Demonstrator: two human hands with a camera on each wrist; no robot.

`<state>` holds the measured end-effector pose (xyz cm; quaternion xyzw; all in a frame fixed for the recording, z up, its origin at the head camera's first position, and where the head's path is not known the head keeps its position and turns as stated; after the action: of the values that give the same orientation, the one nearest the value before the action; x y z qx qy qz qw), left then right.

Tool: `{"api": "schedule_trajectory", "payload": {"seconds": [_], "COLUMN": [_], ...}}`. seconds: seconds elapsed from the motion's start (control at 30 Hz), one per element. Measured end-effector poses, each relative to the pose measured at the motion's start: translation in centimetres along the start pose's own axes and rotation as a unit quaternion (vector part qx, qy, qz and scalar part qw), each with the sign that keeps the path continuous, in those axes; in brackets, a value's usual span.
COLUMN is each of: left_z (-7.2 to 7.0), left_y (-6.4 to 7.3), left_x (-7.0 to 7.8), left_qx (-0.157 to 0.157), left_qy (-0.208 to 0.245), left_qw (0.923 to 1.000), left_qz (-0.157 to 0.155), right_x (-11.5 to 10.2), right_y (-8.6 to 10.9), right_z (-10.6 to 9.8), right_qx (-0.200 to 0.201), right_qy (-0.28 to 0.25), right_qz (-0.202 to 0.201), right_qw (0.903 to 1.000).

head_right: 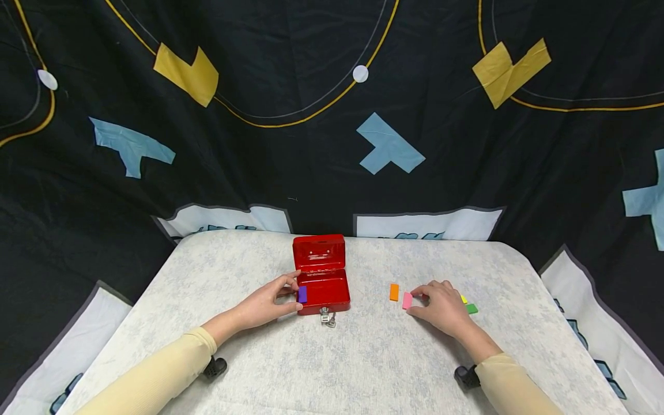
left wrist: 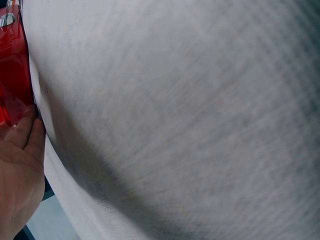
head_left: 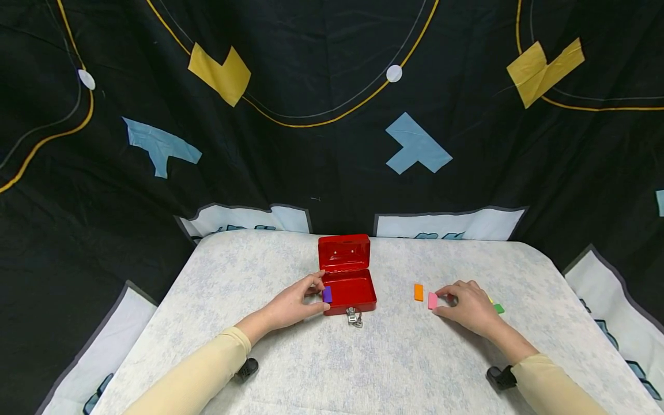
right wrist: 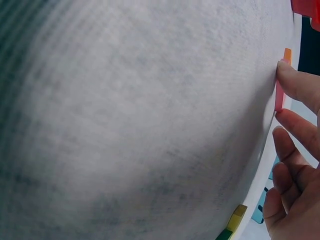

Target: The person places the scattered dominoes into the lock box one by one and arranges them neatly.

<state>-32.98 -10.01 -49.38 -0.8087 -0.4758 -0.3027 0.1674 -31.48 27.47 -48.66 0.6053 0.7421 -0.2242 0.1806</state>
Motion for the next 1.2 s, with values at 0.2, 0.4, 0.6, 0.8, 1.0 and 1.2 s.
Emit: {"api": "schedule_trajectory", "payload": {"seconds": [0.2,0.4,0.6,0.8,1.0,1.2], "left_z": [-0.12,-0.18,-0.10,-0.05,0.00,-0.02], "left_y": [-0.03,0.04,0.01,0.00,0.01,-0.03], "left_x": [0.14,0.19,0.18,0.14,0.06,0.01], "left_qx": [0.002,0.003,0.000,-0.001,-0.002,-0.002], "left_qy": [-0.004,-0.001,0.001,0.002,0.002,0.006], "left_qw": [1.0000,1.0000,1.0000,1.0000,1.0000,1.0000], "left_qz": [-0.001,-0.001,0.000,-0.001,-0.002,0.000], "right_x": [-0.10,-0.13,0.01,-0.06,-0.05,0.00], "right_y": [-0.03,-0.25,-0.26,-0.23,-0.25,-0.31], "right_z": [-0.05,0.10,0.21,0.19,0.20,0.19], "right_qx": [-0.007,-0.022,-0.029,-0.031,-0.031,-0.029], "right_qy": [-0.004,-0.009,-0.011,-0.011,-0.015,-0.018], "right_qz": [0.004,0.011,0.019,0.021,0.023,0.021], "right_qw": [1.0000,0.9997,0.9993,0.9992,0.9991,0.9992]}}
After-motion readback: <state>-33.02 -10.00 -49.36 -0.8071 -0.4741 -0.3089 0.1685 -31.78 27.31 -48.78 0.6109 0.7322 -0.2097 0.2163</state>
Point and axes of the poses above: each hand's wrist, its own y-axis away from the middle knuckle, its own z-axis out of the palm, x = y × z, the point moved 10 cm from there along -y, towards the middle knuckle, and after that the axes turned 9 degrees about -y, right-handed, at the moved point
